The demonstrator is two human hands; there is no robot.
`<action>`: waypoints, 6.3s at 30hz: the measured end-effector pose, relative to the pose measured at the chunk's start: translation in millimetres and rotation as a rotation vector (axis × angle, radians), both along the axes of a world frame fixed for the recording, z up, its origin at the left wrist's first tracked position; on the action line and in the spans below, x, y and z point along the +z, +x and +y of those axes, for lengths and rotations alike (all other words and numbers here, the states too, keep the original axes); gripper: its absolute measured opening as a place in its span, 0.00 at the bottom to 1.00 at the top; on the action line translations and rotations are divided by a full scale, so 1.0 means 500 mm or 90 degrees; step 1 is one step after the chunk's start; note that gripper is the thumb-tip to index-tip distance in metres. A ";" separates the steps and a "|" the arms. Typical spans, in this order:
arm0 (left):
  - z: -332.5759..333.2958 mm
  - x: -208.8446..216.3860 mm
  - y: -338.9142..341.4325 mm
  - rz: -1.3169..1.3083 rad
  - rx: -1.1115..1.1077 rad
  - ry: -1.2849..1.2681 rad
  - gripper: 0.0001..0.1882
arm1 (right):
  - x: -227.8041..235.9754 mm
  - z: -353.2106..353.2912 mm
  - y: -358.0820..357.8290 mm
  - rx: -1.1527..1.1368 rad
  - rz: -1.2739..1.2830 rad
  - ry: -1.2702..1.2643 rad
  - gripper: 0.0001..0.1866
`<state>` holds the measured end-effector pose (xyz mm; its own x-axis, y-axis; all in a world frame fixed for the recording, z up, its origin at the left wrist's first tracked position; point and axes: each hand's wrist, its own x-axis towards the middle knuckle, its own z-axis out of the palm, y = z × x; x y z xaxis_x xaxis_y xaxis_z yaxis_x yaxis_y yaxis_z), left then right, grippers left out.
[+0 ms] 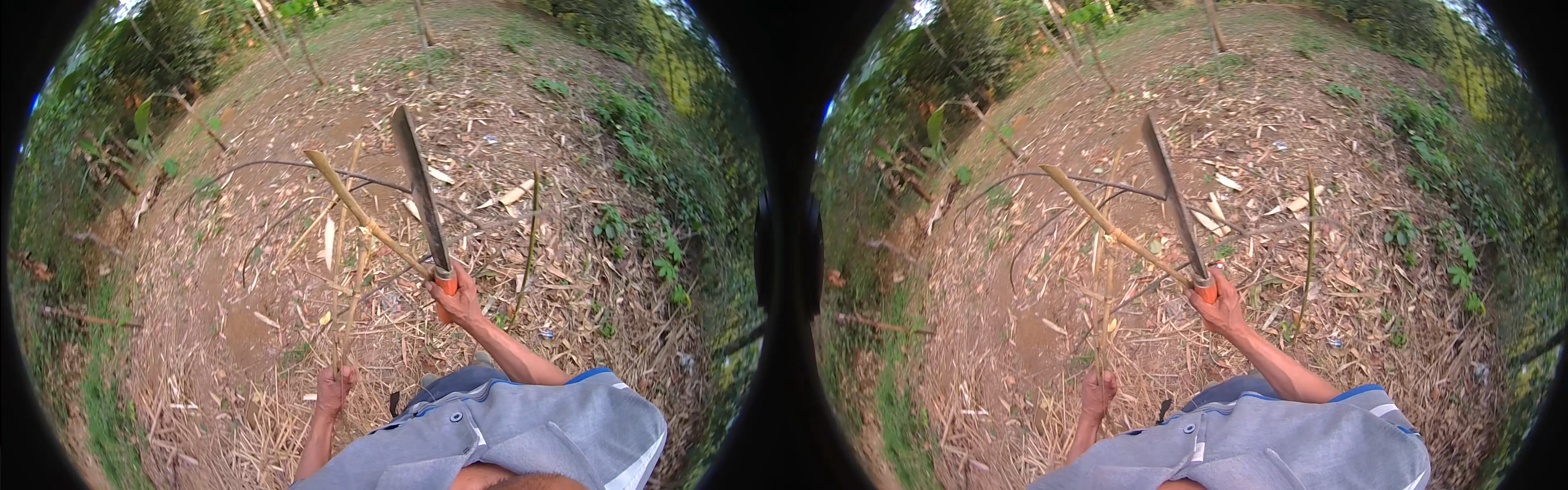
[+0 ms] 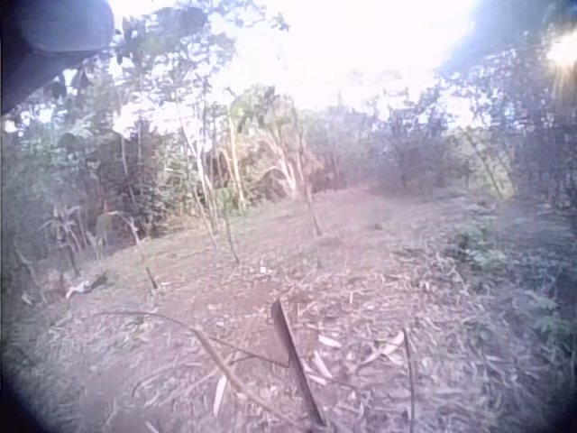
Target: The person uses a machete to cut long sticks into smaller pieces. They repeatedly pick up sticks from the ground, hold them with one hand, and chop them with the other hand, dropping the cut pieces onto the ground.
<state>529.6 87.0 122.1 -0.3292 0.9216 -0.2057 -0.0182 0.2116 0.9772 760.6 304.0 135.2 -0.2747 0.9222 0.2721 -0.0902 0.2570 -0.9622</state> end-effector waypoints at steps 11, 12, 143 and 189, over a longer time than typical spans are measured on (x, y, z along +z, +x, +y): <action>-0.115 0.016 0.072 -0.122 0.225 -0.087 0.19 | -0.029 0.027 -0.095 0.177 -0.209 0.068 0.20; -0.124 0.006 0.079 -0.130 0.235 -0.091 0.18 | -0.031 0.029 -0.101 0.200 -0.212 0.065 0.20; -0.349 0.162 -1.292 0.047 1.236 0.595 0.15 | -0.038 -0.468 -1.545 0.709 -0.254 0.266 0.27; -0.464 0.274 -1.246 0.418 1.233 0.585 0.24 | 0.203 -0.431 -1.477 0.808 -0.181 0.055 0.17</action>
